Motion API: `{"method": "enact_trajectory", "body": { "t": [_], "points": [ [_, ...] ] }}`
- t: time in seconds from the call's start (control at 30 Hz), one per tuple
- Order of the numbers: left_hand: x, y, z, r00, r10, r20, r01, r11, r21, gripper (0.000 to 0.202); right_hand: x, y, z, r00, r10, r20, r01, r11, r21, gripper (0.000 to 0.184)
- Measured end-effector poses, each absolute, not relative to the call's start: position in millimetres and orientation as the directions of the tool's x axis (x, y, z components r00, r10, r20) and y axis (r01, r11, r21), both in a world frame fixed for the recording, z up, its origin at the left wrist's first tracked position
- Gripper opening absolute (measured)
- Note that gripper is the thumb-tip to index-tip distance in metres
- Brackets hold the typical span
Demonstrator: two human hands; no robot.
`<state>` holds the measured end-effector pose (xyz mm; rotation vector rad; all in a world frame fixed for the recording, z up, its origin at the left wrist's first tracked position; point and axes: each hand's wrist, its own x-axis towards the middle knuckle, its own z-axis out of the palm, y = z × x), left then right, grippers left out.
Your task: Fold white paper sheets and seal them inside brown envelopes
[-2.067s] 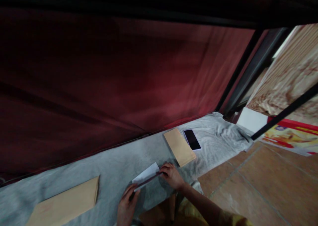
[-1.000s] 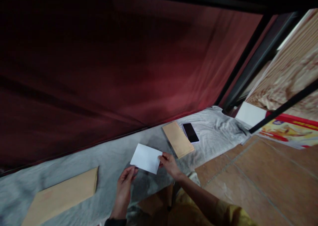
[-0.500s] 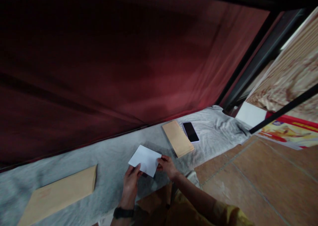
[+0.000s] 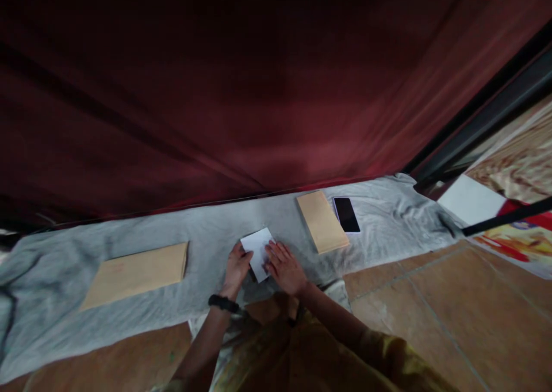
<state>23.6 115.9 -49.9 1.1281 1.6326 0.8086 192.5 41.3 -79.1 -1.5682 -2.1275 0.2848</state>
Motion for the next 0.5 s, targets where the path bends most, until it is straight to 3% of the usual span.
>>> {"method": "enact_trajectory", "body": {
  "t": [0.07,0.13,0.23,0.33,0.5],
  "points": [
    [23.1,112.2,-52.0,-0.163,0.949,-0.268,0.373,0.311,0.874,0.051,189.2,41.8,-85.5,-0.240,0.944,0.226,0.867,0.313,-0.389,0.052],
    [27.4,103.7,-54.2,-0.177,0.981,-0.077,0.527,0.160,0.834,0.054,188.8,40.5,-90.8,-0.241,0.946,0.217,0.875,0.309,-0.372,0.053],
    [44.1,90.2,-61.1,0.059,0.981,0.184,0.741,-0.166,0.651,0.054,189.4,38.0,-93.6,-0.248,0.944,0.219,0.878,0.314,-0.361,0.053],
    [59.0,84.1,-72.4,0.254,0.955,0.151,0.812,-0.295,0.503,0.060,188.6,36.7,-93.3,-0.242,0.944,0.226,0.881,0.312,-0.356,0.052],
    [40.7,84.7,-87.0,0.222,0.964,0.149,0.881,-0.264,0.392,0.068,188.1,36.5,-94.2,-0.211,0.951,0.226,0.881,0.286,-0.378,0.053]
  ]
}}
